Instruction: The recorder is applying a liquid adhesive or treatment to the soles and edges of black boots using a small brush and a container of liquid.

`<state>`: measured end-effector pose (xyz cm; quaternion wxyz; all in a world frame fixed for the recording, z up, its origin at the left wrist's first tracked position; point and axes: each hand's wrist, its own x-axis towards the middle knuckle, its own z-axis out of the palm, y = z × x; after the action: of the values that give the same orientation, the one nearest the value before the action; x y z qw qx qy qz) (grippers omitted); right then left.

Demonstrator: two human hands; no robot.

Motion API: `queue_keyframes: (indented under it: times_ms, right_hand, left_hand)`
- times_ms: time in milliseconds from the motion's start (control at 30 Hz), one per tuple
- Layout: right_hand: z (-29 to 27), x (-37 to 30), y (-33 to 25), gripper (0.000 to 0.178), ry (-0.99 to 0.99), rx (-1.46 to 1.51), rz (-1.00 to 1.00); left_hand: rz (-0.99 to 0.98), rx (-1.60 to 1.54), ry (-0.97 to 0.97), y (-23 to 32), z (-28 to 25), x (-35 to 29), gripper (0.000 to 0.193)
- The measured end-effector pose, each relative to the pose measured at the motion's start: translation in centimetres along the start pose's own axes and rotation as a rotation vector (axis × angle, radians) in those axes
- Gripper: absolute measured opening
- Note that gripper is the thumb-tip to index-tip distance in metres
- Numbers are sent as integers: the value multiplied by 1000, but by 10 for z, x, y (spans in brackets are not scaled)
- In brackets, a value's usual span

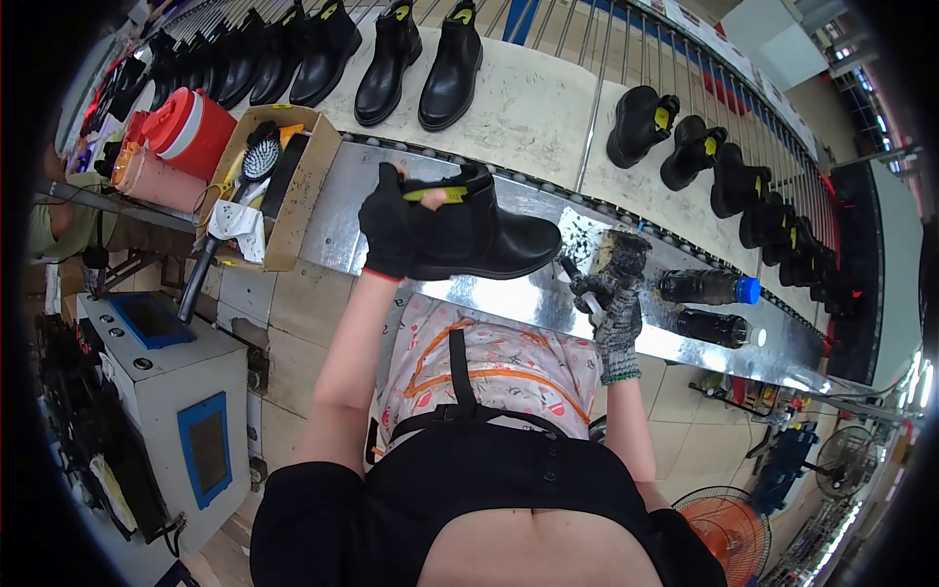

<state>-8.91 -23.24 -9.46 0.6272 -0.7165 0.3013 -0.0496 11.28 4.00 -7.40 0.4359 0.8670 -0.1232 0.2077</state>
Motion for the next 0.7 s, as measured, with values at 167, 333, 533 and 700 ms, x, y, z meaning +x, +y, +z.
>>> queue_keyframes:
  times_ms: [167, 333, 533, 700]
  right_hand:
    - [2, 6, 14, 50, -20, -37, -109]
    - [7, -6, -4, 63, -24, -142, -245]
    - [10, -21, -33, 43, -147, -94, -269]
    - [4, -38, -48, 60, -230, -337, -406]
  left_hand:
    - [-58, 40, -111, 31, -21, -25, 63]
    - [-160, -23, -212, 48, -34, -47, 82]
    - [-379, -354, -546, 33, -38, -77, 84]
    - [-641, -883, -762, 49, -28, -95, 67]
